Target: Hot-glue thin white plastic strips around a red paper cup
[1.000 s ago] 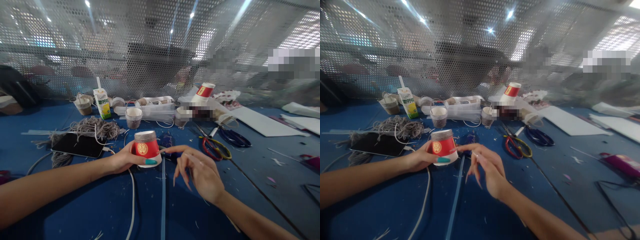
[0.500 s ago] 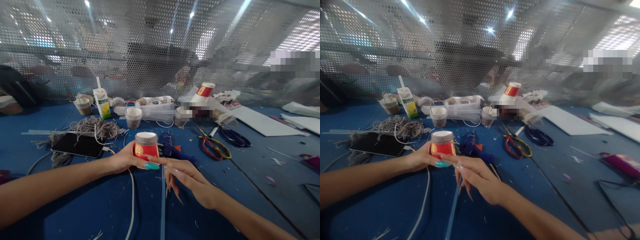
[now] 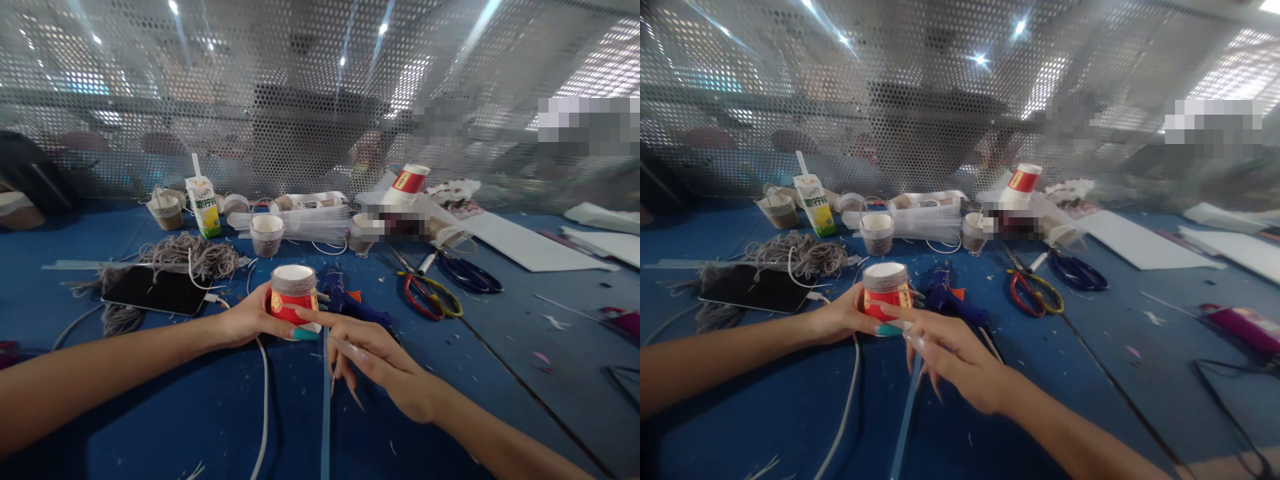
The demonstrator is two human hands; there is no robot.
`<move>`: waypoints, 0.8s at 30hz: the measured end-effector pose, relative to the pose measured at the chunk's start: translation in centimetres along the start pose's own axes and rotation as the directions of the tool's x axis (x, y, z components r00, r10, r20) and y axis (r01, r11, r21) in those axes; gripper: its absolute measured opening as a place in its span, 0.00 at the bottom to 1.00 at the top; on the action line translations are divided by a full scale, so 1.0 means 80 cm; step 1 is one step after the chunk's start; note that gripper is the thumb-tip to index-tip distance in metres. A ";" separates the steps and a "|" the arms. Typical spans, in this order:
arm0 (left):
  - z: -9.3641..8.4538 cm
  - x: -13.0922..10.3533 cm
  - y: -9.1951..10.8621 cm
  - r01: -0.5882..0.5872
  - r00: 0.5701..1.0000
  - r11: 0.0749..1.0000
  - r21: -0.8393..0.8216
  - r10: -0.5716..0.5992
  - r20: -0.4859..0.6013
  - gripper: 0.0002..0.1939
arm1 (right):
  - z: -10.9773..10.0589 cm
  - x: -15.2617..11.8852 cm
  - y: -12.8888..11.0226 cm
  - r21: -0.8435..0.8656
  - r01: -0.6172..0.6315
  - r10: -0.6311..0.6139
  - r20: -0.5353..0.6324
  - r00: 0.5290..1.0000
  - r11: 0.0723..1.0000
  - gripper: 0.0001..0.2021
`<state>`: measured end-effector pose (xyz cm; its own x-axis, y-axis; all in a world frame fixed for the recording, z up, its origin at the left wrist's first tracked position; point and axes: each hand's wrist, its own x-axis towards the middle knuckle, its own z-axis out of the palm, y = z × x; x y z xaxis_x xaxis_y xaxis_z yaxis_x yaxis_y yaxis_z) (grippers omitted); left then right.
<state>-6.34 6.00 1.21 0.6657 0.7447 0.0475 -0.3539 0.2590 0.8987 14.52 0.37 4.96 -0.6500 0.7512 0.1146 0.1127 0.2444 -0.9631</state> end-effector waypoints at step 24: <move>-0.005 0.000 -0.003 0.024 1.000 0.998 -0.054 -0.025 -0.014 0.30 | -0.013 0.004 0.013 -0.161 0.273 -0.307 -0.677 0.669 0.949 0.15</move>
<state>-6.50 6.21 0.83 0.6649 0.7467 0.0193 -0.3731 0.3097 0.8746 15.22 1.47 4.23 0.0389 0.8425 0.5372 0.0502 0.5353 -0.8432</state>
